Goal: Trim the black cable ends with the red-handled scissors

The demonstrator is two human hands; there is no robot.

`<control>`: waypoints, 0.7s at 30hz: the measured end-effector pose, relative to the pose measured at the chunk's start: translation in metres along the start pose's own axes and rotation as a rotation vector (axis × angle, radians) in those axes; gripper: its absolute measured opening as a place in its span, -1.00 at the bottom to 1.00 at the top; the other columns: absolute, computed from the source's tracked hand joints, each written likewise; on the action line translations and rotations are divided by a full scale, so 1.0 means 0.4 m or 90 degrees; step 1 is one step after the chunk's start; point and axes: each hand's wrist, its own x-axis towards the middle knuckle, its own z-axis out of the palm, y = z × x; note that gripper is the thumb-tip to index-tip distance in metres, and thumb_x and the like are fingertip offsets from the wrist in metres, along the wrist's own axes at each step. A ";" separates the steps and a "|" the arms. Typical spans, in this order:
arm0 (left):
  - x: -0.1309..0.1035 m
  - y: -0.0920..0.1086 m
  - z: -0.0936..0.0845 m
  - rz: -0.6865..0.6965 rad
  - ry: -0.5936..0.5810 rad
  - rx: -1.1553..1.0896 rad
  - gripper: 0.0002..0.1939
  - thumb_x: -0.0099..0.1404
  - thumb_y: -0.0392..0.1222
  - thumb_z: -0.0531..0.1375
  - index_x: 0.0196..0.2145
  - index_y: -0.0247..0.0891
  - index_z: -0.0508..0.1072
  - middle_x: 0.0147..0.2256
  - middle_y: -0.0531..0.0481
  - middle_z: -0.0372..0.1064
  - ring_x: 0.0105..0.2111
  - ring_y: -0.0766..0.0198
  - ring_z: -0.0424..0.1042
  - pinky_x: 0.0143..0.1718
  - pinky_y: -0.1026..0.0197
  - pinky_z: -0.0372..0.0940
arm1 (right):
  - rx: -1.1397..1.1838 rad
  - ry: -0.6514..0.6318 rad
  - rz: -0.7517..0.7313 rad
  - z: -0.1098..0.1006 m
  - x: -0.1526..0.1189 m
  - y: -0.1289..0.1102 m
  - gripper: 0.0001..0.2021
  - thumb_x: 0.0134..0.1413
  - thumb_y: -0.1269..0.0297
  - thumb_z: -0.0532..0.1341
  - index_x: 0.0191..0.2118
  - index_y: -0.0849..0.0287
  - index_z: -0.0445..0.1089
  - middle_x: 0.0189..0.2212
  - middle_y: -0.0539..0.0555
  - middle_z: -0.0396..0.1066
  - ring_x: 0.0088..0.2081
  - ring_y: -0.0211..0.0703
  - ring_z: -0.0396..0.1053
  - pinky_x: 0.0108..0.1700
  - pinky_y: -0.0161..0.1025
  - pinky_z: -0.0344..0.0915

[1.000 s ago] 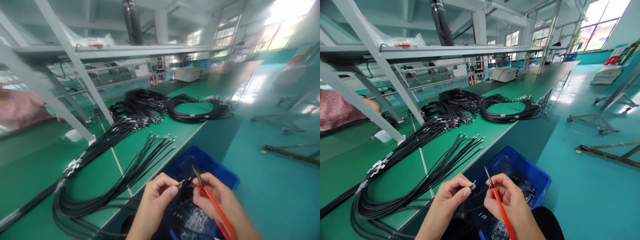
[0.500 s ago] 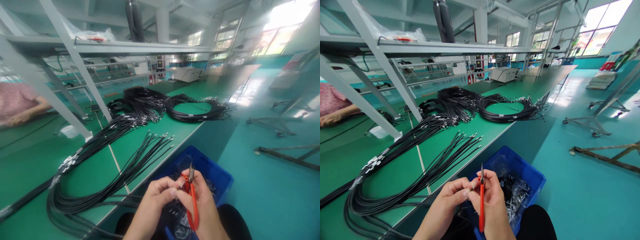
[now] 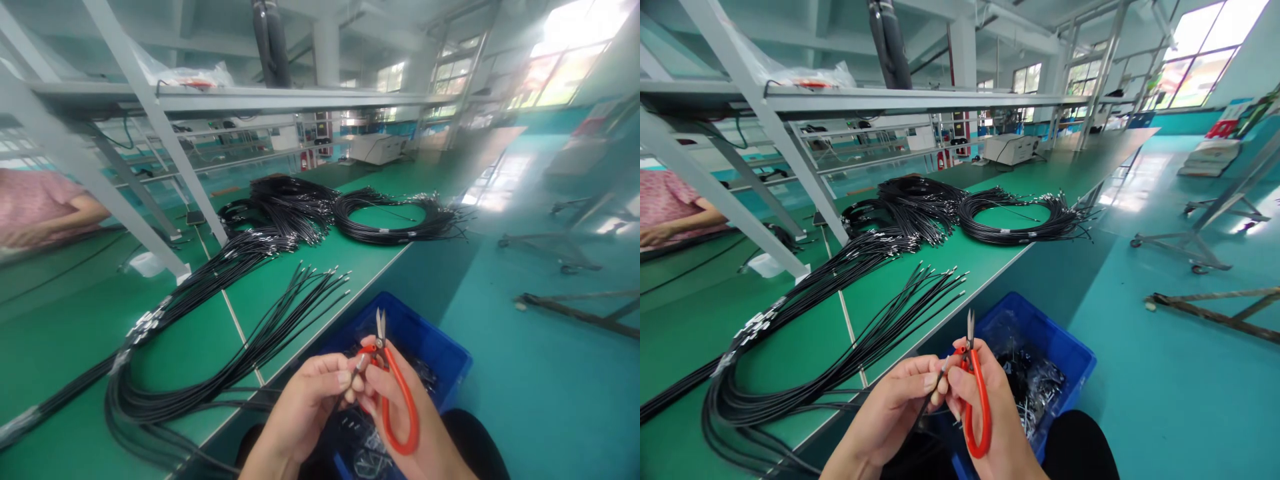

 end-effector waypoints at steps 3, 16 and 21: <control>0.002 -0.007 -0.008 -0.009 -0.005 -0.005 -0.85 0.14 -0.34 0.15 -0.55 -0.43 0.43 -0.56 -0.03 0.32 -0.53 0.34 0.30 -0.45 0.32 0.07 | -0.028 -0.004 -0.009 0.010 0.000 -0.006 -0.71 -0.10 0.49 0.26 -0.21 0.12 0.26 -0.49 -0.06 0.36 -0.48 -0.28 0.33 -0.49 -0.38 0.20; -0.020 -0.003 0.019 0.212 0.141 0.451 -0.91 0.16 -0.25 0.21 -0.46 -0.27 0.49 -0.49 0.03 0.32 -0.47 0.30 0.27 -0.40 0.30 0.11 | -0.066 0.084 -0.113 -0.058 0.010 -0.026 -0.78 0.02 0.40 0.23 -0.17 0.11 0.28 -0.40 0.01 0.43 -0.51 -0.31 0.23 -0.48 -0.36 0.17; -0.028 -0.008 0.028 0.345 0.202 0.718 -0.91 0.20 -0.29 0.17 -0.40 -0.20 0.50 -0.45 0.00 0.37 -0.40 0.22 0.33 -0.36 0.25 0.16 | -0.105 0.102 -0.163 -0.073 0.004 -0.064 -0.82 0.04 0.36 0.23 -0.20 0.07 0.30 -0.38 -0.03 0.41 -0.47 -0.29 0.23 -0.41 -0.33 0.20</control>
